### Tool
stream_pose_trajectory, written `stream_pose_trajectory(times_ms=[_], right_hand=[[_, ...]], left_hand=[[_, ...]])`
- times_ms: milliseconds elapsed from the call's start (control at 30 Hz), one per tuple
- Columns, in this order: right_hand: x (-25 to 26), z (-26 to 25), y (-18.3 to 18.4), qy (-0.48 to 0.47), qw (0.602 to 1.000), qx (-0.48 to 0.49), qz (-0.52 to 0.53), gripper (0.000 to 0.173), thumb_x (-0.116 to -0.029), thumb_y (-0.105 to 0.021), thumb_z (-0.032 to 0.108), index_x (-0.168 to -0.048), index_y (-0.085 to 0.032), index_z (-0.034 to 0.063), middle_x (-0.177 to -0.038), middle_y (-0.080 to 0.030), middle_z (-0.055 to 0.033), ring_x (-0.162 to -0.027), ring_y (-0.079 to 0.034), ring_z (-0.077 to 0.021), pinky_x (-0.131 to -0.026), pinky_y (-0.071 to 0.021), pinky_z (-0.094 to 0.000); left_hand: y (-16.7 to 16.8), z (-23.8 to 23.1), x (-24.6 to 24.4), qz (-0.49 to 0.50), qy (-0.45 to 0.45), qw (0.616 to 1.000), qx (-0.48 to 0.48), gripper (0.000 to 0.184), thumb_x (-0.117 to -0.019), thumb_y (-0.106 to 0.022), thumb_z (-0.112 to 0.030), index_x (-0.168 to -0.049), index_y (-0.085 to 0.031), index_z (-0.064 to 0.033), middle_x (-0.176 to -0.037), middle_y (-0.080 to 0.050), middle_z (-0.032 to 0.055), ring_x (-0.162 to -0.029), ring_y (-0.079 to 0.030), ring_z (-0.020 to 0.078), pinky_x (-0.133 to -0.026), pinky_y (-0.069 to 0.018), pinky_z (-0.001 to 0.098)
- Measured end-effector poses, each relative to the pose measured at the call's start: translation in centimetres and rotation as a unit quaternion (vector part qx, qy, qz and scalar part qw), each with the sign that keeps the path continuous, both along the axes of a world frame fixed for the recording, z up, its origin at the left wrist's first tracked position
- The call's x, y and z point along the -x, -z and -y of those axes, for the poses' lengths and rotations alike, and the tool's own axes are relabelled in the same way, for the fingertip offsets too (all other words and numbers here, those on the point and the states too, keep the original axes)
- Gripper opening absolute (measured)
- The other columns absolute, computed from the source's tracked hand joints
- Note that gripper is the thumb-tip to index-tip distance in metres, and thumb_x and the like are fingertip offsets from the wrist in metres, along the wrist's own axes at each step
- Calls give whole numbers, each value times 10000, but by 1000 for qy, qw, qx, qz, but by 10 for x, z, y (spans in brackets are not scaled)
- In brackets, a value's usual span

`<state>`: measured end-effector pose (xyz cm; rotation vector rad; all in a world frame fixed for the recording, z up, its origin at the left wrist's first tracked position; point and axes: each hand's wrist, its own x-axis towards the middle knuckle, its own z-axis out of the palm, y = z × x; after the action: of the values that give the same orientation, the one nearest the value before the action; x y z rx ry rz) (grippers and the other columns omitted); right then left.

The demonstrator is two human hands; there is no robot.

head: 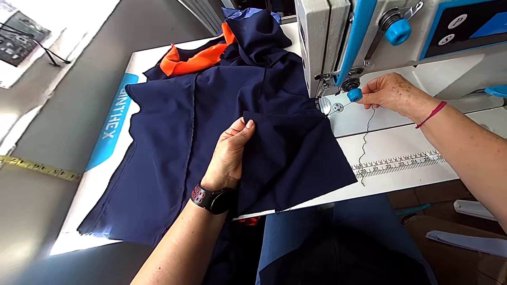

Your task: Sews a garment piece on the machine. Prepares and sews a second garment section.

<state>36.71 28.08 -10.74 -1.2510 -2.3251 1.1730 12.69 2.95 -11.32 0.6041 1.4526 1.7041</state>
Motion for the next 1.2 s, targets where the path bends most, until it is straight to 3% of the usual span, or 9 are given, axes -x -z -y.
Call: stream_pose_trajectory(times_ms=[167, 267, 400, 567, 667, 733, 833, 1067, 1200], right_hand=[[-14, 20, 8, -175, 971, -160, -39, 152, -944, -673, 84, -865, -698, -43, -940, -667, -160, -840, -626, -241, -739, -499, -436], [-25, 74, 16, -294, 918, -250, -97, 262, -953, -609, 232, -786, -732, 72, -984, -713, -67, -933, -679, -175, -783, -563, -348], [-32, 138, 23, -276, 901, -293, -162, 275, -990, -563, 244, -811, -732, 121, -719, -642, 46, -697, -613, -47, -616, -486, -189], [-16, 161, 13, -230, 912, -258, -220, 223, -971, -599, 209, -833, -719, 80, -722, -660, 28, -708, -628, -34, -645, -505, -162], [-54, 129, 5, -190, 934, -297, -55, 348, -979, -602, 371, -1104, -744, 79, -1097, -740, -65, -1027, -708, -193, -859, -585, -359], [-99, 90, 4, -121, 937, -317, 79, 372, -974, -624, 249, -1219, -691, -24, -1287, -663, -232, -1175, -648, -427, -946, -529, -596], [-158, 48, 13, -5, 932, -293, 214, 329, -907, -664, -22, -1221, -639, -117, -1243, -595, -383, -1139, -558, -629, -866, -434, -787], [-175, 33, 29, 11, 916, -329, 230, 466, -859, -589, -148, -1323, -591, -101, -1102, -615, -395, -1018, -590, -633, -814, -451, -755], [-145, 50, 21, -44, 923, -362, 124, 422, -876, -515, -44, -1278, -642, -70, -1003, -636, -324, -900, -628, -550, -698, -453, -691]], left_hand=[[2, -2, 4, -11, 10, 999, 45, 298, -1099, -385, -92, -1009, -668, -120, -804, -740, -36, -695, -705, 10, -627, -599, 190], [-2, -6, 11, -192, 10, 973, 127, 166, -1055, -516, -74, -1176, -630, -83, -902, -726, -31, -755, -693, 15, -683, -589, 206], [-14, 0, 2, -627, 21, 779, 14, 473, -987, -584, -122, -1384, -461, 104, -1321, -568, 289, -1103, -622, 342, -875, -529, 470], [12, -29, -53, -679, 307, 643, -179, 212, -951, -565, -81, -1015, -765, -49, -1109, -746, 124, -1039, -722, 258, -861, -588, 386], [22, -35, -39, -681, 289, 657, -143, 274, -1038, -528, -169, -1050, -756, -16, -1222, -702, 182, -1067, -712, 291, -888, -590, 407], [21, -33, -23, -688, 254, 672, -101, 333, -1053, -515, -231, -1121, -739, 6, -1188, -689, 197, -1030, -713, 306, -850, -601, 418], [24, -28, -3, -727, 201, 652, -71, 341, -1050, -514, -221, -1102, -733, 35, -1020, -716, 193, -928, -729, 324, -777, -606, 438], [11, -23, -9, -742, 117, 652, -100, 357, -1052, -510, -151, -1309, -654, 51, -937, -747, 188, -813, -739, 306, -696, -582, 404], [8, -20, -15, -737, 110, 658, -104, 317, -1054, -497, -197, -902, -684, 8, -837, -701, 158, -749, -709, 275, -609, -552, 382]])
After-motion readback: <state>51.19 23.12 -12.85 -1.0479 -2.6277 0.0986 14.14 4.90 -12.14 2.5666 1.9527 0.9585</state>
